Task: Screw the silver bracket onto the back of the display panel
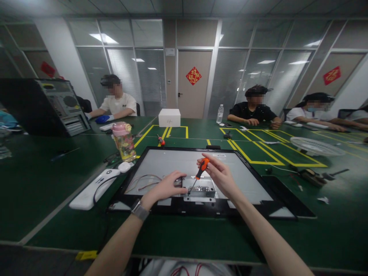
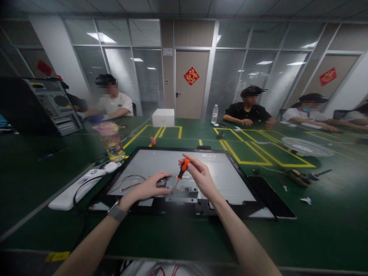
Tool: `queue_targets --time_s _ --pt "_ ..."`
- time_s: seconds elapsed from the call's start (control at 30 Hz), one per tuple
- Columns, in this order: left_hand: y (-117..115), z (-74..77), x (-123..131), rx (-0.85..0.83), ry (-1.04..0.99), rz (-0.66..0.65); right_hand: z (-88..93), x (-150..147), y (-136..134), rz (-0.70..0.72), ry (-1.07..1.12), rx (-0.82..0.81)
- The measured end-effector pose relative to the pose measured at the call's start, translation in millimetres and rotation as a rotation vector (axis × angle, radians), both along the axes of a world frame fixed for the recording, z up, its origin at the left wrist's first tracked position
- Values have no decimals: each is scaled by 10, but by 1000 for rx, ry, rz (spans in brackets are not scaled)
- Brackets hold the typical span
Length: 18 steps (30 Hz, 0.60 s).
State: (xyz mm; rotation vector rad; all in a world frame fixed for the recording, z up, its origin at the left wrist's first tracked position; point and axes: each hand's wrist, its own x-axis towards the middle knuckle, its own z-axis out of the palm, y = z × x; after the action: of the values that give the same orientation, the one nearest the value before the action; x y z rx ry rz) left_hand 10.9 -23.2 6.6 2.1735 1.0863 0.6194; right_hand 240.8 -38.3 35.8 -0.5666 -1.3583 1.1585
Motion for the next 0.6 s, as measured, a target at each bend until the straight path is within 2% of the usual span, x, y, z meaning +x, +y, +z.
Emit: queue_targets --time_s 0.17,0.4,0.6 --pt "6 -15 -1 7 -12 -3 -41 -24 29 42 144 -56" --pt "-11 18 17 -8 -6 3 27 -10 -15 199 143 -71" --pt "-9 18 8 -3 1 -3 41 -70 -32 103 117 -4"
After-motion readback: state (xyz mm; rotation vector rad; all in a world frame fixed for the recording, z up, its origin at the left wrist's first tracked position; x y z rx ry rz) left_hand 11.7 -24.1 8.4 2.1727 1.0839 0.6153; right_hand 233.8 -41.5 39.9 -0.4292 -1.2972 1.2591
